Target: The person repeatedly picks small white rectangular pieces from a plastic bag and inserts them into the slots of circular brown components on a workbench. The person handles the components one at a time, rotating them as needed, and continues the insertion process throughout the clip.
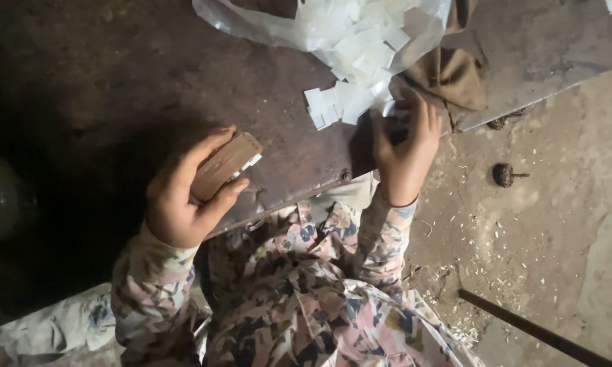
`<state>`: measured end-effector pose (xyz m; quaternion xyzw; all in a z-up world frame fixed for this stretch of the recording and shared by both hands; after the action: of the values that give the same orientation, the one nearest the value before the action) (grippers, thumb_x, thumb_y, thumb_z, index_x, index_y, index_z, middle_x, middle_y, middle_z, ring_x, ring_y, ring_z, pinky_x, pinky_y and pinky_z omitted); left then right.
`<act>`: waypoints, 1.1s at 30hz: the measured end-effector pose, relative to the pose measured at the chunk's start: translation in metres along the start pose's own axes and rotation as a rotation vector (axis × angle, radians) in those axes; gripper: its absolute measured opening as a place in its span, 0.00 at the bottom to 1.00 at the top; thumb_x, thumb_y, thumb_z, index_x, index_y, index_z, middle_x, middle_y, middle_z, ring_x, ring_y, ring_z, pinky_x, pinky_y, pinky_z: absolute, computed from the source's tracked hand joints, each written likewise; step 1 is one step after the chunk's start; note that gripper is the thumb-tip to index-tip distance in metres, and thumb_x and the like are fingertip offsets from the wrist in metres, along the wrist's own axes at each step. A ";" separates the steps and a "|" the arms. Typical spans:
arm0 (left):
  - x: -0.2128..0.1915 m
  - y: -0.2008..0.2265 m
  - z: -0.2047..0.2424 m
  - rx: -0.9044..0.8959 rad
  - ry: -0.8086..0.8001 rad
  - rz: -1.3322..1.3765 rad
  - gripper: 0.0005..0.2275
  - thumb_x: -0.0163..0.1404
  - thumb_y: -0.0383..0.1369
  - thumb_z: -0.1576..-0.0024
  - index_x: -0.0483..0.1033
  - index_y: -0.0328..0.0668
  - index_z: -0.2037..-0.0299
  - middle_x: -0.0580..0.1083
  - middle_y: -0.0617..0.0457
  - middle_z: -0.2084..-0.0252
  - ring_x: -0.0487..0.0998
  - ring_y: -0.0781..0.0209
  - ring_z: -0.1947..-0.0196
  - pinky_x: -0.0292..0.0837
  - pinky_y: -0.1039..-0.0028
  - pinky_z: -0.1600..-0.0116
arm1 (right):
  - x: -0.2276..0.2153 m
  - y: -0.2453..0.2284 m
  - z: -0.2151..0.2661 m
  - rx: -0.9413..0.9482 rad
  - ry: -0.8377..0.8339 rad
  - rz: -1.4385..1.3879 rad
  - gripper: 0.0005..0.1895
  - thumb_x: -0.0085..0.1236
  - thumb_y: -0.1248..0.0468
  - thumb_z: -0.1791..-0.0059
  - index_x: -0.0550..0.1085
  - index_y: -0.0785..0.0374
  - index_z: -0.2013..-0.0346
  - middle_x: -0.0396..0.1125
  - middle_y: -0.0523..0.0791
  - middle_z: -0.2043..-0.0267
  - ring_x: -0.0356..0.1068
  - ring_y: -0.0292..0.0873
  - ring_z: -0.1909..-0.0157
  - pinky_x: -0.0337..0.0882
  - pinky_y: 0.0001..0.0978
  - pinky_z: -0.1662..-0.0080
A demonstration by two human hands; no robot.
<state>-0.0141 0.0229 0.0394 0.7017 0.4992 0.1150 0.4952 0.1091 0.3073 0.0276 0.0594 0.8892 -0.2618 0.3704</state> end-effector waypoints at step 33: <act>0.001 -0.005 0.055 0.069 0.289 -0.328 0.09 0.49 0.34 0.37 0.75 0.34 0.55 0.73 0.44 0.54 0.76 0.54 0.49 0.77 0.66 0.46 | -0.006 -0.125 0.045 0.119 -0.555 -1.226 0.05 0.64 0.71 0.44 0.78 0.67 0.54 0.74 0.47 0.56 0.75 0.37 0.57 0.73 0.26 0.54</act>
<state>0.0193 -0.0079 0.0087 0.6038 0.6761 0.1153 0.4063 0.1039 0.1777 0.0578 -0.5051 0.6179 -0.4789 0.3657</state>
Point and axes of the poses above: each hand's wrist, its own z-axis away from the middle knuckle, its own x-axis out of the palm, y = z × x, the point moved 3 cm from there along -z, towards the middle knuckle
